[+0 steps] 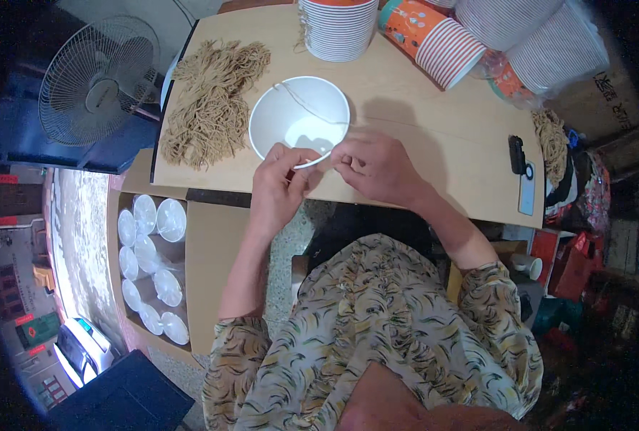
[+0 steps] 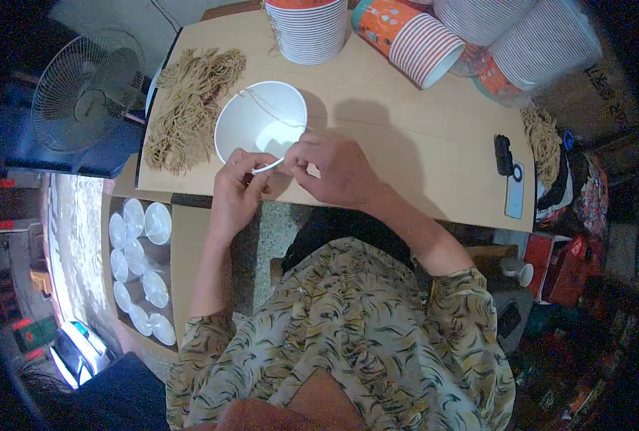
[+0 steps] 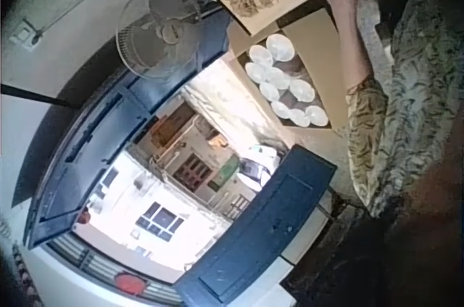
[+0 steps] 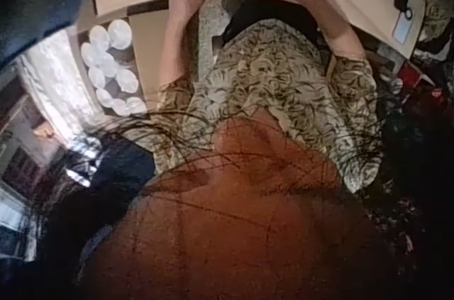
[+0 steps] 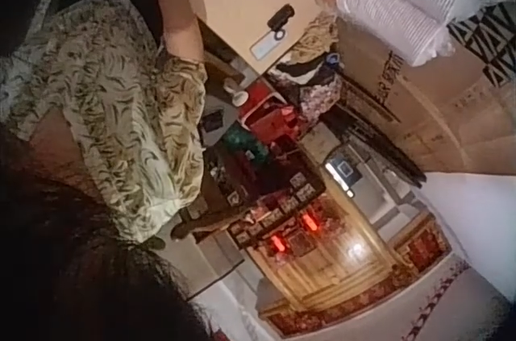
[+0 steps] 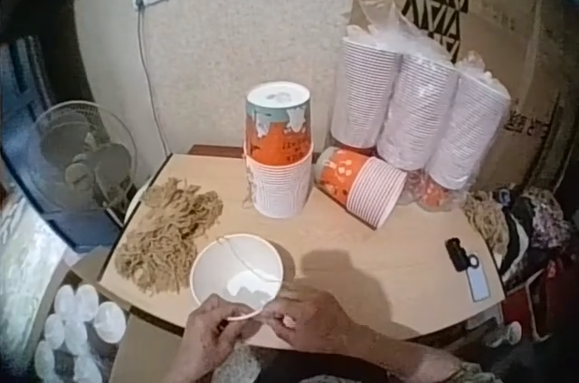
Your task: Tying elastic strings onto paper cups and stacking them as part of a manufacturing workflow.
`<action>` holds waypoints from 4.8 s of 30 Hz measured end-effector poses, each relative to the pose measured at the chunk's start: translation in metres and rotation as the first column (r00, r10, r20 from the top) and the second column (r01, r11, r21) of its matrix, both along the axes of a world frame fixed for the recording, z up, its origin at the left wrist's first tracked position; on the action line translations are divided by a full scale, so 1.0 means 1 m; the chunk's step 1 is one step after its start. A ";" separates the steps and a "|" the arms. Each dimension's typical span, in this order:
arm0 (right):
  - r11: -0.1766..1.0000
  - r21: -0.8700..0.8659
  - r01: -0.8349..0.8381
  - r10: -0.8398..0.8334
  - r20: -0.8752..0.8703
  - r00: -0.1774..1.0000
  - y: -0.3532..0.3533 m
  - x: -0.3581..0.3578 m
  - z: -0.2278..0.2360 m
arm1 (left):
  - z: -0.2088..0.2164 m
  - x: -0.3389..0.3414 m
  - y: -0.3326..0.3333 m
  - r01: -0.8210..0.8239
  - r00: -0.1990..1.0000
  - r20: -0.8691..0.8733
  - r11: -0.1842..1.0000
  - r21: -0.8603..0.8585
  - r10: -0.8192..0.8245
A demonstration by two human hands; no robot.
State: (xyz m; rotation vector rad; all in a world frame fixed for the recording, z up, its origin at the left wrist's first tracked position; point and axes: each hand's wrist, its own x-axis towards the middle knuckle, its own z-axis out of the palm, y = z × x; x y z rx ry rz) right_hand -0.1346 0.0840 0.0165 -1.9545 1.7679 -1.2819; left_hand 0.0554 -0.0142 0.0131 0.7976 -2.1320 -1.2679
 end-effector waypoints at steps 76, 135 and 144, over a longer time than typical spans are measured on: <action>0.832 0.293 -0.471 0.420 0.221 0.880 -0.061 -0.036 0.082 | 0.047 -0.017 -0.043 0.205 0.974 0.041 0.946 0.249 -0.222; 0.956 0.192 -0.224 0.133 0.398 0.908 -0.024 -0.046 0.027 | 0.012 -0.034 -0.030 0.291 0.955 -0.228 0.736 0.611 -0.188; 0.889 0.372 -0.269 -0.134 0.771 0.623 -0.029 -0.035 0.014 | 0.000 -0.038 -0.009 0.136 0.970 -0.233 0.945 0.298 -0.067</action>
